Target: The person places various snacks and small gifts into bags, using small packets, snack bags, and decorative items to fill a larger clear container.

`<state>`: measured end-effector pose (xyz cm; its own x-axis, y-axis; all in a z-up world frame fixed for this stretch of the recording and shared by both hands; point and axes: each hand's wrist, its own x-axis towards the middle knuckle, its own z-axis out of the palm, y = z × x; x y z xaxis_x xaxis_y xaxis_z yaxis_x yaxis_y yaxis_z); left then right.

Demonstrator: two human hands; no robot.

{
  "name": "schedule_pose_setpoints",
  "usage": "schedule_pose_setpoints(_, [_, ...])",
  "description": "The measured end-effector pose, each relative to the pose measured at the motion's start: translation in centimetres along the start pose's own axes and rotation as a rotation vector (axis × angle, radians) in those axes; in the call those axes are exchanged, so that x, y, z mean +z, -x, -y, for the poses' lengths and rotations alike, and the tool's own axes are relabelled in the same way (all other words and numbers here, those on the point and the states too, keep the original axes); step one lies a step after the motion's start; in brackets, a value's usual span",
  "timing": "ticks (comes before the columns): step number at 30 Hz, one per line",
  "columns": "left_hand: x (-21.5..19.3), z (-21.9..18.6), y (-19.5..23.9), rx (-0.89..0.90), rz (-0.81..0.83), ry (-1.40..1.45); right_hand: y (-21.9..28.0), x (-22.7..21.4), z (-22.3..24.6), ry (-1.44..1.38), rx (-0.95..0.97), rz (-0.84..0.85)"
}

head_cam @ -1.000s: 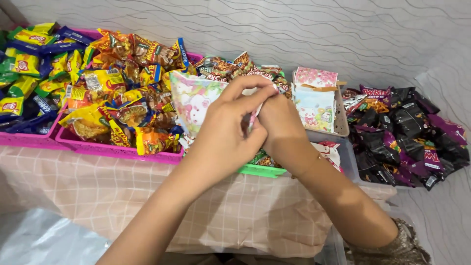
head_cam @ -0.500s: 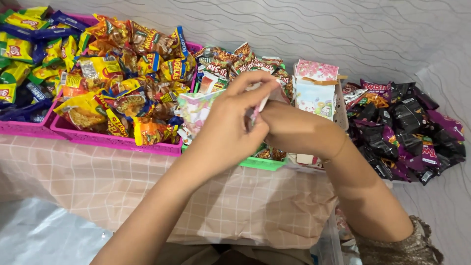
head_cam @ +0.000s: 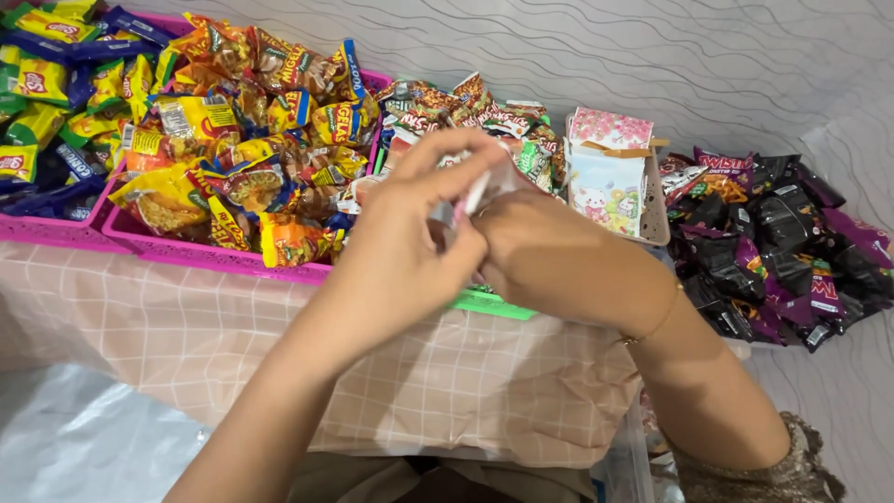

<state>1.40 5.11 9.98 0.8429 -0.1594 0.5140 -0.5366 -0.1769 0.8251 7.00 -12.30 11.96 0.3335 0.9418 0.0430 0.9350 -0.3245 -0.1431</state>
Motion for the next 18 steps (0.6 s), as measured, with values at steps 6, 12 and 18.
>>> schedule_pose_setpoints(6, [-2.0, -0.9, 0.9, -0.038, -0.063, 0.056, -0.8, -3.0, 2.2, -0.189, 0.062, 0.005])
schedule_pose_setpoints(12, [-7.2, -2.8, 2.8, -0.162, -0.171, -0.065, -2.6, -2.7, 3.7, -0.016, -0.074, -0.883])
schedule_pose_setpoints(18, [-12.8, -2.8, 5.1, -0.167, -0.323, -0.233, -10.9, 3.1, -5.0, -0.107, -0.048, -0.855])
